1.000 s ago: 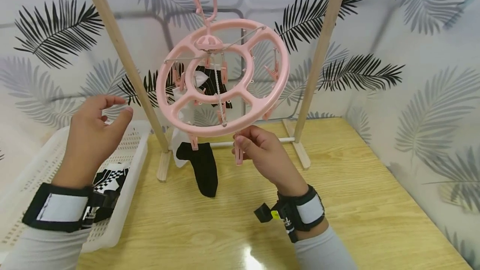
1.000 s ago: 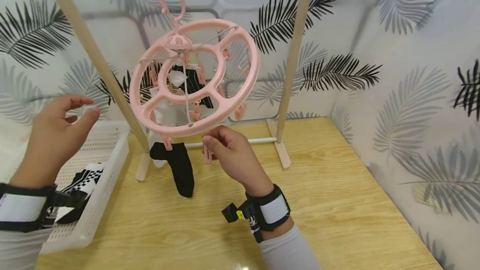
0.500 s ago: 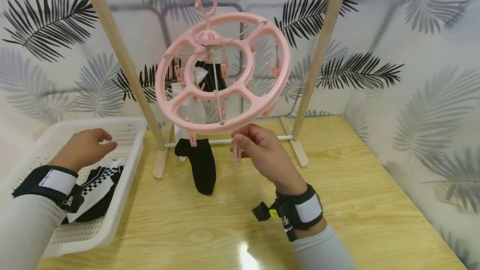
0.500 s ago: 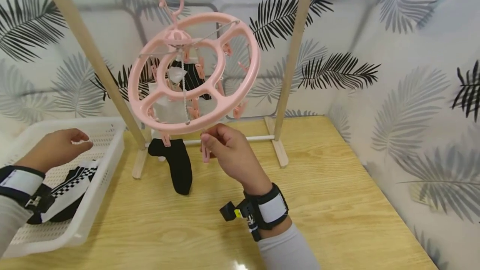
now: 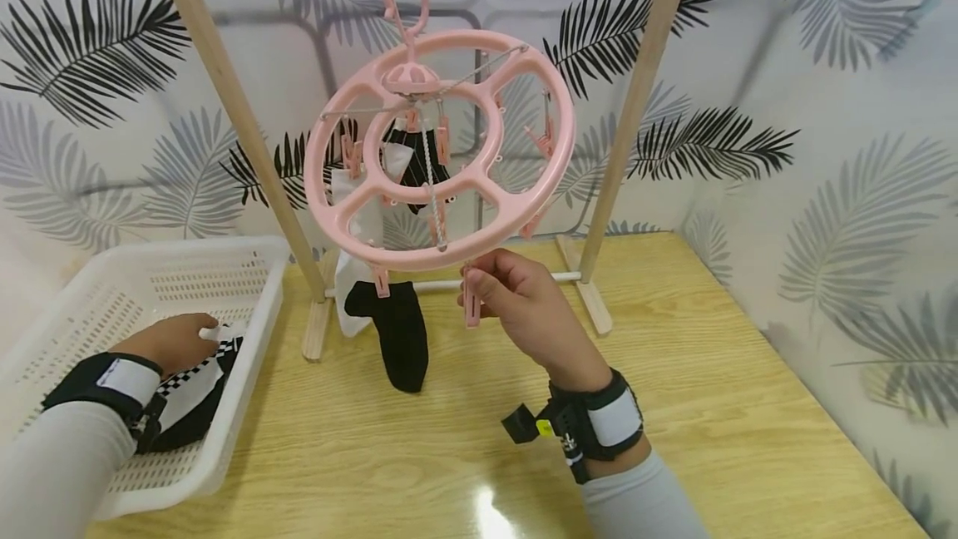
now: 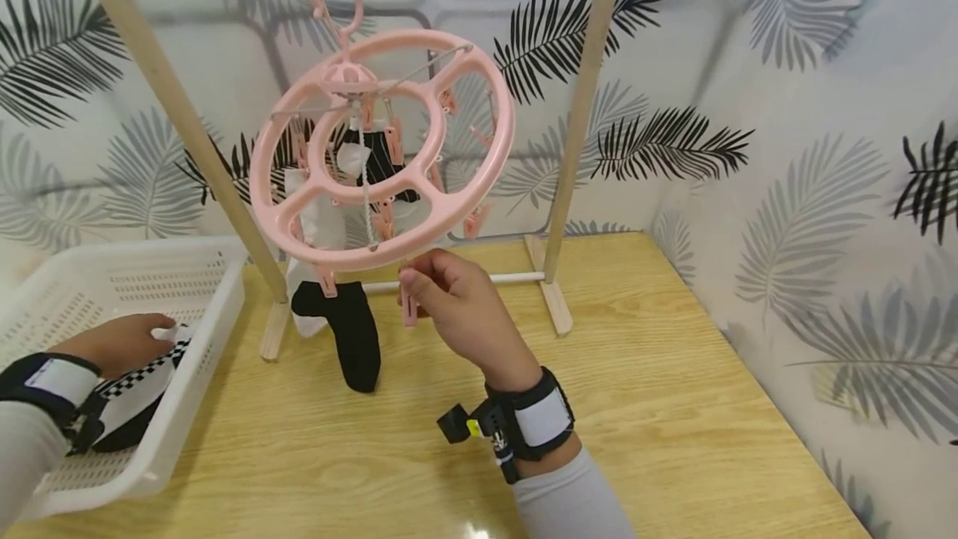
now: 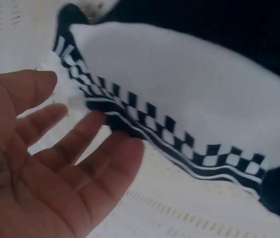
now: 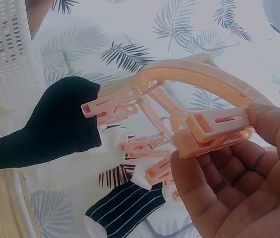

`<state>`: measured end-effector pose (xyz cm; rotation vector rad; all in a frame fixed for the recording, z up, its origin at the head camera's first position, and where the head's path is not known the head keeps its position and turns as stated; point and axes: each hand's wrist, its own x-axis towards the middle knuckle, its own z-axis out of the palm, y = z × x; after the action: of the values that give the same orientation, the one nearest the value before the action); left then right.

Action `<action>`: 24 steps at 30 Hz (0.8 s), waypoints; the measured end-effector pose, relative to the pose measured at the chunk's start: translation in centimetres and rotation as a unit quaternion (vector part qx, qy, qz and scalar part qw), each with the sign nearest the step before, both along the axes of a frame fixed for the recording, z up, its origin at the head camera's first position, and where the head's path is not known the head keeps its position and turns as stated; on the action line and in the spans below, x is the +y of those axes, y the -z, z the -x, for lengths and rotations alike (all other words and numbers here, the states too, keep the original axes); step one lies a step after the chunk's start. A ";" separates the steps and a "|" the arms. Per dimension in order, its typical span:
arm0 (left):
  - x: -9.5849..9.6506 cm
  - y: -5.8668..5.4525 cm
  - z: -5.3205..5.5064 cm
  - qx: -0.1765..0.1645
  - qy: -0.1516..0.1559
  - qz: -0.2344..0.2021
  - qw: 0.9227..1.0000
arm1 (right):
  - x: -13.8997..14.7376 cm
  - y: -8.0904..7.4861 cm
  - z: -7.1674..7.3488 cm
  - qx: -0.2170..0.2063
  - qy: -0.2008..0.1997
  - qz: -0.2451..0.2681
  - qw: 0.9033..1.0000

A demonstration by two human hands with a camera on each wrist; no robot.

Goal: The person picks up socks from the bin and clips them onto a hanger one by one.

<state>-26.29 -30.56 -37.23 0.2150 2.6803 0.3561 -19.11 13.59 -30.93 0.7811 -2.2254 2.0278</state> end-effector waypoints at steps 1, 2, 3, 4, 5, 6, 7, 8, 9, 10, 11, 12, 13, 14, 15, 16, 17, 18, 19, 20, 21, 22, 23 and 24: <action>0.0 0.1 -0.1 0.015 0.002 0.012 1.000 | 0.0 0.0 0.0 -0.001 0.000 0.001 1.000; -0.1 0.3 -0.1 0.030 0.006 0.023 0.999 | 0.0 0.0 0.0 -0.001 0.000 0.002 1.000; -0.1 0.5 -0.2 0.042 0.006 0.029 0.999 | 0.0 0.1 0.0 -0.002 -0.001 0.003 1.000; -0.2 0.7 -0.2 0.053 0.005 0.028 0.998 | 0.0 0.1 0.0 -0.003 -0.002 0.004 1.000; -0.2 0.9 -0.3 0.061 0.001 0.030 0.998 | 0.0 0.1 0.0 -0.003 -0.003 0.005 1.000; -0.3 1.1 -0.3 0.067 -0.004 0.033 0.997 | 0.0 0.1 0.0 -0.004 -0.005 0.006 1.000; -0.3 1.3 -0.3 0.072 -0.008 0.035 0.997 | -0.1 0.1 0.0 -0.006 -0.006 0.006 1.000; -0.4 1.5 -0.3 0.079 -0.011 0.038 0.996 | -0.1 0.1 0.0 -0.007 -0.006 0.006 1.000; -0.4 1.7 -0.3 0.084 -0.010 0.041 0.996 | -0.1 0.1 0.0 -0.009 -0.005 0.006 1.000; -0.5 1.9 -0.2 0.089 -0.008 0.045 0.995 | -0.1 0.1 0.0 -0.010 -0.004 0.005 1.000; -0.5 2.0 -0.1 0.091 -0.007 0.051 0.995 | -0.1 0.1 0.0 -0.012 -0.002 0.004 1.000; -0.5 2.1 0.0 0.096 -0.006 0.055 0.994 | -0.1 0.1 0.0 -0.013 -0.001 0.005 1.000; -0.5 2.2 0.1 0.103 -0.005 0.059 0.993 | -0.1 0.1 0.0 -0.014 0.000 0.005 1.000; -0.5 2.3 0.1 0.108 -0.004 0.061 0.992 | -0.1 0.1 0.0 -0.014 0.001 0.006 1.000; -0.4 2.3 0.1 0.109 -0.006 0.062 0.992 | -0.1 0.1 0.0 -0.014 0.000 0.006 1.000; -0.4 2.3 0.1 0.110 -0.010 0.063 0.992 | -0.1 0.1 0.0 -0.014 -0.001 0.007 1.000; -0.3 2.3 0.1 0.114 -0.012 0.064 0.991 | -0.1 0.1 0.0 -0.013 -0.002 0.007 1.000; -0.2 2.2 0.0 0.117 -0.014 0.064 0.991 | 0.0 0.1 0.0 -0.013 -0.002 0.007 1.000; -0.1 2.2 -0.1 0.117 -0.016 0.063 0.991 | 0.0 0.0 0.0 -0.012 -0.002 0.006 1.000; 0.0 2.1 -0.2 0.117 -0.016 0.061 0.991 | 0.0 0.0 0.0 -0.012 -0.002 0.006 1.000; 0.0 2.1 -0.2 0.118 -0.017 0.061 0.991 | 0.0 0.0 0.0 -0.011 -0.002 0.005 1.000; 0.0 2.0 -0.3 0.118 -0.018 0.061 0.991 | 0.0 0.0 0.0 -0.011 -0.002 0.005 1.000; 0.1 2.0 -0.3 0.119 -0.019 0.061 0.991 | 0.1 0.0 0.0 -0.011 -0.002 0.004 1.000; 0.1 2.0 -0.4 0.119 -0.022 0.061 0.991 | 0.1 0.0 0.0 -0.010 -0.001 0.003 1.000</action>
<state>-25.92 -30.47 -39.20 0.1695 2.9335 0.1888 -19.08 13.66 -30.93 0.7668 -2.2291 2.0526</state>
